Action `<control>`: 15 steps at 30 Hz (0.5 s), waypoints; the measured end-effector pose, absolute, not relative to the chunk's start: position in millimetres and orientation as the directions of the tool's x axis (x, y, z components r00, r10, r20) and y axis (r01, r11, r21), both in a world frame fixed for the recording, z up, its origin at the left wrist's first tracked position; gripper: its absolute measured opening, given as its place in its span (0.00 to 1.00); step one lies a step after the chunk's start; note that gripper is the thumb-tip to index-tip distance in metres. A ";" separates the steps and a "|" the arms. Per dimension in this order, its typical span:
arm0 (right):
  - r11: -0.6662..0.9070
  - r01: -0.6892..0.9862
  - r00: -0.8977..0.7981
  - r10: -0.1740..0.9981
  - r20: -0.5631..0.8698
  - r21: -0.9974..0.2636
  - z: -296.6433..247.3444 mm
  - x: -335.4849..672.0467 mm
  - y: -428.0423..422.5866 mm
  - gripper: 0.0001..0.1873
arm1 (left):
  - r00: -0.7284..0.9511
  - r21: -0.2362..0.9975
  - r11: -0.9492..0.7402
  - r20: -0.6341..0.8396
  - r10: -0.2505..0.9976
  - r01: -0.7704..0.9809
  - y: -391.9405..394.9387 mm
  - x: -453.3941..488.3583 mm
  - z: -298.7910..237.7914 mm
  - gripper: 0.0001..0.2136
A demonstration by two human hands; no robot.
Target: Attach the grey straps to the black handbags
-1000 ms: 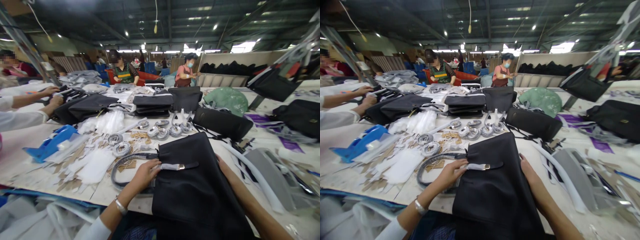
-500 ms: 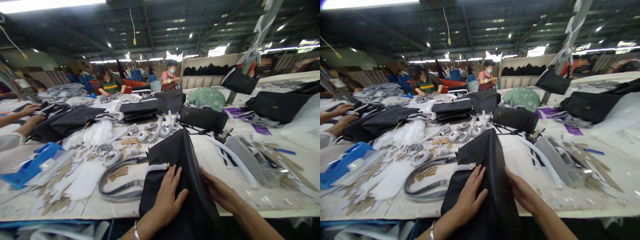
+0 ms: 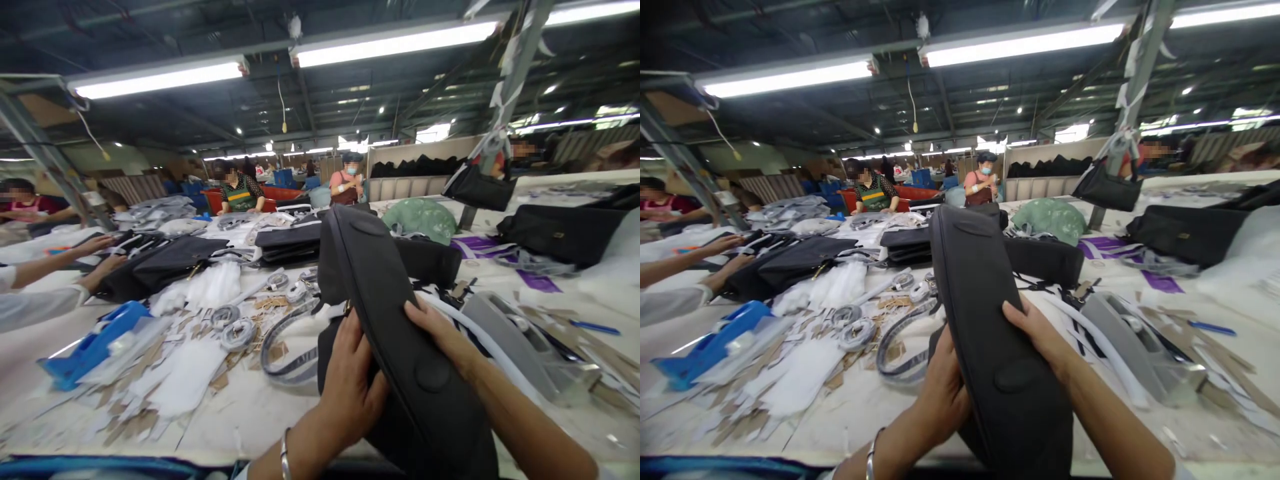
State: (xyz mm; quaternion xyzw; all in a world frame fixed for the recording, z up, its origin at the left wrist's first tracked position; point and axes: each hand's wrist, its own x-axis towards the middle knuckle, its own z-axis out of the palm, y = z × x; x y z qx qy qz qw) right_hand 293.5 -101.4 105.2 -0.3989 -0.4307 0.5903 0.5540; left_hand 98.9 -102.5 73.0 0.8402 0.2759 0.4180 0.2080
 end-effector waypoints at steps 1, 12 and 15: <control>0.026 -0.262 -0.061 0.997 0.043 -0.965 120.9 297.7 -96.6 0.31 | 0.490 0.554 -0.779 0.613 0.620 0.294 -97.6 101.7 82.2 0.28; 0.606 0.584 -0.496 0.793 0.353 -0.541 228.5 307.1 -62.1 0.33 | 0.468 0.772 -0.525 0.339 0.816 0.358 -97.5 115.7 38.9 0.24; 0.598 0.698 -0.558 0.799 0.225 -0.393 181.4 292.4 -71.5 0.31 | 0.716 0.825 -0.443 0.070 0.695 0.350 -119.3 91.5 19.1 0.24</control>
